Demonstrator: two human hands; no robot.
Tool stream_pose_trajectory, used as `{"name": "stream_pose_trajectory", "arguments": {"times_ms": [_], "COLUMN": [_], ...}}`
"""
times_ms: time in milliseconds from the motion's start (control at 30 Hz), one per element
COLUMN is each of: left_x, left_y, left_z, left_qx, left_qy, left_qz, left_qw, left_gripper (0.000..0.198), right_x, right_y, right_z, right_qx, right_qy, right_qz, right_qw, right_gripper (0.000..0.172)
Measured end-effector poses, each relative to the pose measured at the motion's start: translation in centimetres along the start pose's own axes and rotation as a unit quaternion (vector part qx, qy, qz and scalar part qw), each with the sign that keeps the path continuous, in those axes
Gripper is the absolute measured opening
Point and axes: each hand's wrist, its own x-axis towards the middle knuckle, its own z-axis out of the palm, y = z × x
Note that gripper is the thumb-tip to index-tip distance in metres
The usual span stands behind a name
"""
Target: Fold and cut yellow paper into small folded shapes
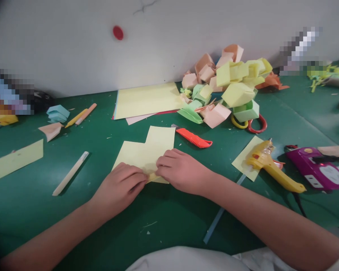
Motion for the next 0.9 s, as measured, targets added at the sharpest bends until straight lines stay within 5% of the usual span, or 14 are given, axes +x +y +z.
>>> {"name": "stream_pose_trajectory", "arguments": {"times_ms": [333,700,900], "left_x": [-0.1,-0.5,-0.3], "left_y": [0.2,-0.4,-0.7], "left_z": [-0.1,-1.8,-1.6], "left_qx": [0.018,-0.015,-0.046], "left_qy": [-0.02,-0.111,-0.096], "left_qz": [0.06,-0.05,-0.07], "left_qw": [0.998,0.992,0.992], "left_gripper": [0.017,0.023,0.021], "right_x": [-1.0,-1.2,-1.1], "right_y": [1.1,0.2,0.4], "right_z": [-0.5,-1.6,-1.6], "right_qx": [-0.023,-0.058,-0.027], "right_qy": [-0.025,-0.065,-0.071], "right_qz": [-0.029,0.049,0.063], "right_qw": [0.999,0.995,0.995], "right_gripper": [0.02,0.023,0.022]}}
